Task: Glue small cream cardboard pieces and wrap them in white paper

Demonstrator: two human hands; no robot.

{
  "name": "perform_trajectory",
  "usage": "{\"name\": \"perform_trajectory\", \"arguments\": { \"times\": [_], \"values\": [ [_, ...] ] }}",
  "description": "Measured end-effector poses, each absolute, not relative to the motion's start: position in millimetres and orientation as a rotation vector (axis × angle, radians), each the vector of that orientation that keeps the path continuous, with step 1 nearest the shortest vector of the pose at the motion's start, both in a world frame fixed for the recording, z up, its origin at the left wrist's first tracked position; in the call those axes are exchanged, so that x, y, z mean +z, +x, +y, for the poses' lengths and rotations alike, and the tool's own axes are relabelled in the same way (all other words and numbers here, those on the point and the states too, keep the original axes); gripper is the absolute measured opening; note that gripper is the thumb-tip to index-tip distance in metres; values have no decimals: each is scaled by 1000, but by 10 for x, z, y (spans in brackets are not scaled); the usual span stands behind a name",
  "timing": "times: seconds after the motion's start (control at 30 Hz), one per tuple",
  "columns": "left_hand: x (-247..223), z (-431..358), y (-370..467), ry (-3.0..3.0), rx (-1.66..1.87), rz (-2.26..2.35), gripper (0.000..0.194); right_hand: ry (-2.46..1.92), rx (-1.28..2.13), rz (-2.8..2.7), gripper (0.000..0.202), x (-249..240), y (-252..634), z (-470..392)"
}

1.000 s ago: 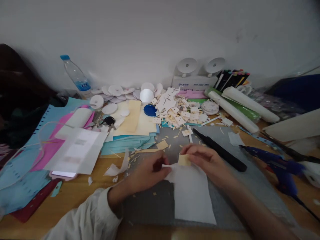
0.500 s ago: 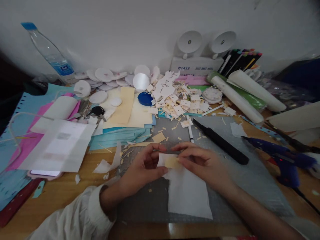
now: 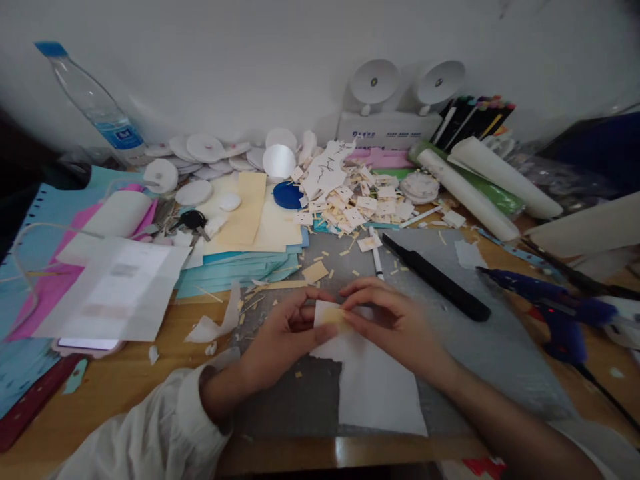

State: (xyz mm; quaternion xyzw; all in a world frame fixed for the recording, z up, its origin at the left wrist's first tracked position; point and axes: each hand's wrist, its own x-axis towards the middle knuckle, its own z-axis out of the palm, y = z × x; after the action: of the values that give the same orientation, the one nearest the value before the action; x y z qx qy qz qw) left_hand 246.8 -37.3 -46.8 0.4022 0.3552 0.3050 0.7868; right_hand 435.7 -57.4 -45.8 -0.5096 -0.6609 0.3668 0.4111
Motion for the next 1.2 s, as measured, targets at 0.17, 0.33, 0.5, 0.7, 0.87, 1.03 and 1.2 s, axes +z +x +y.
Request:
{"name": "perform_trajectory", "arguments": {
  "times": [0.17,0.33,0.5,0.7,0.87,1.03,1.2],
  "values": [
    [-500,-370,2472,738,674,689,39,-1314,1163,-1451,11,-450,4394,-551],
    [-484,-367,2492,649,712,796,28,-1333,1467,-1138,19,-383,4422,-560],
    [-399,-361,2464,635,575,824,26,-1112,1738,-891,21,-301,4484,-553],
    [-386,-410,2437,520,394,872,33,-928,1688,-1000,17,-242,4575,-551],
    [-416,-460,2447,430,330,886,29,-1139,1585,-1382,19,-233,4511,-562],
    [-347,-480,2483,395,384,784,25,-1237,1590,-1364,21,-282,4421,-549],
    [-400,-491,2516,445,481,784,32,-1234,1446,-1411,17,-331,4376,-586]
  ]
}}
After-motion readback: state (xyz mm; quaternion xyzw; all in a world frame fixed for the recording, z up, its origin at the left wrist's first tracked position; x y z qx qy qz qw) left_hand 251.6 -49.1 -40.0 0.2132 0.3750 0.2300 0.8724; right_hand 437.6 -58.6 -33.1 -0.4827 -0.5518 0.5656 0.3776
